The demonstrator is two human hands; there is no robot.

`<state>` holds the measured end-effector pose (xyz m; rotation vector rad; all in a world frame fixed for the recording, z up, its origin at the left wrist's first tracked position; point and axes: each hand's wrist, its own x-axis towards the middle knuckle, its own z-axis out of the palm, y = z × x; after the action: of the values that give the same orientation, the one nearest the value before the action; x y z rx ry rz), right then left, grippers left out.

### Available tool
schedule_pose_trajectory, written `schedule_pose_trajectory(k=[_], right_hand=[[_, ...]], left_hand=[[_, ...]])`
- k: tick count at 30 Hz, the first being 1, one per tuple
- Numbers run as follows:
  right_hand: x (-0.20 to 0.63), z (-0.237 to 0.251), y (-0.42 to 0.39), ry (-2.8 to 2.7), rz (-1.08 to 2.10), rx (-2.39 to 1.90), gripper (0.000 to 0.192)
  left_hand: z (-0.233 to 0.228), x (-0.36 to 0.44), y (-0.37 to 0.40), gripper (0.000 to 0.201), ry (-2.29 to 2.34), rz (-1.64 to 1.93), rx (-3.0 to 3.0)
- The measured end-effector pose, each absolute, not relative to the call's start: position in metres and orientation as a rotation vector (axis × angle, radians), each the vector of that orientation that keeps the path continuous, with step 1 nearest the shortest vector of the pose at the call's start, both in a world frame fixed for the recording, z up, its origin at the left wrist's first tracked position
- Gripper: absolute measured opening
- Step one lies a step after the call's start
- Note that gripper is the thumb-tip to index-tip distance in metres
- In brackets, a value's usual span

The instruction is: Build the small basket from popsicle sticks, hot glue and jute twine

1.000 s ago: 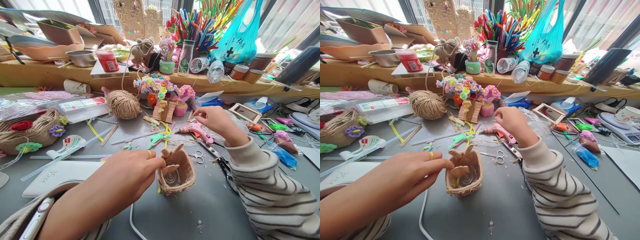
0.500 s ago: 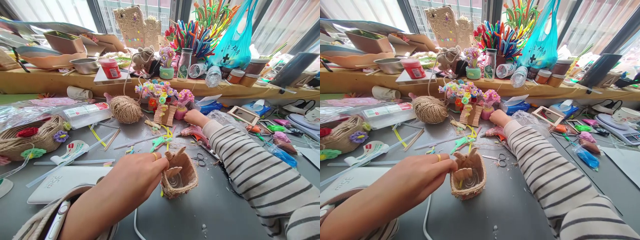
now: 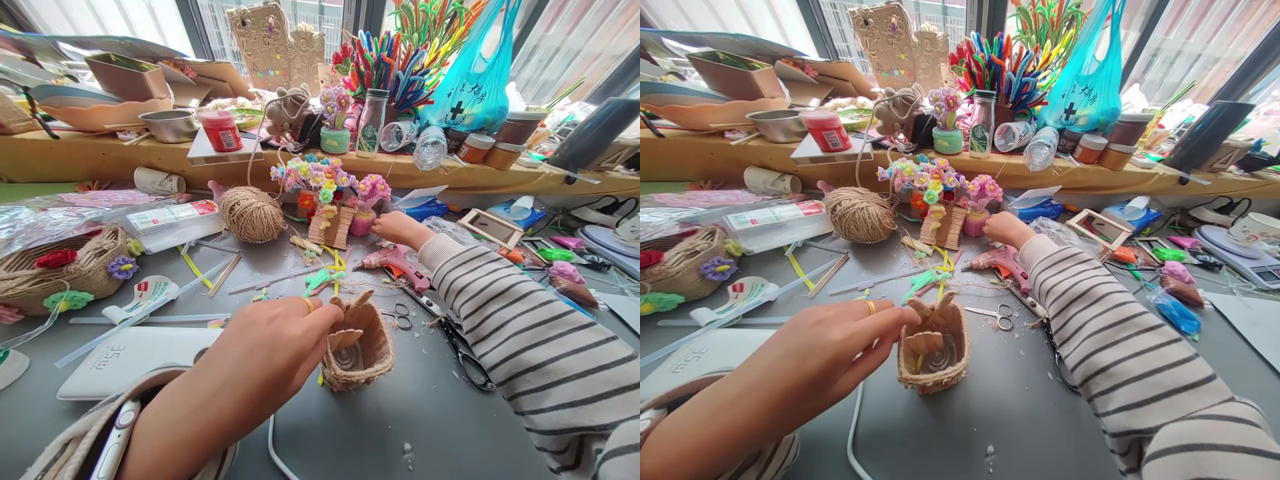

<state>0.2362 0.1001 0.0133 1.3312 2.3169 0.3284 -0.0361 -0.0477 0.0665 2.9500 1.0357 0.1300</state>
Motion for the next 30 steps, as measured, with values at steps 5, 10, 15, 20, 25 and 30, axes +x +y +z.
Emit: schedule_pose_trajectory(k=[5,10,15,20,25,30], right_hand=[[0.236,0.019,0.097,2.402,0.323,1.405,0.031],[0.241,0.033,0.09,2.508,0.321,1.607,0.027],[0.251,0.055,0.06,2.637,0.37,1.954,0.015],[0.249,0.086,-0.006,2.932,0.184,2.371,0.014],[0.218,0.108,-0.065,3.295,-0.301,2.398,0.005],[0.188,0.109,-0.078,3.433,-0.705,1.978,0.006]], left_hand=[[0.065,-0.036,-0.046,0.027,0.99,0.362,2.941],[0.068,-0.037,-0.046,0.025,0.987,0.363,2.912],[0.067,-0.037,-0.045,0.02,1.057,0.484,2.858],[0.068,-0.034,-0.046,0.015,1.075,0.622,2.719],[0.069,-0.032,-0.049,0.021,1.034,0.832,2.617],[0.072,-0.029,-0.052,0.017,0.979,0.867,2.592]])
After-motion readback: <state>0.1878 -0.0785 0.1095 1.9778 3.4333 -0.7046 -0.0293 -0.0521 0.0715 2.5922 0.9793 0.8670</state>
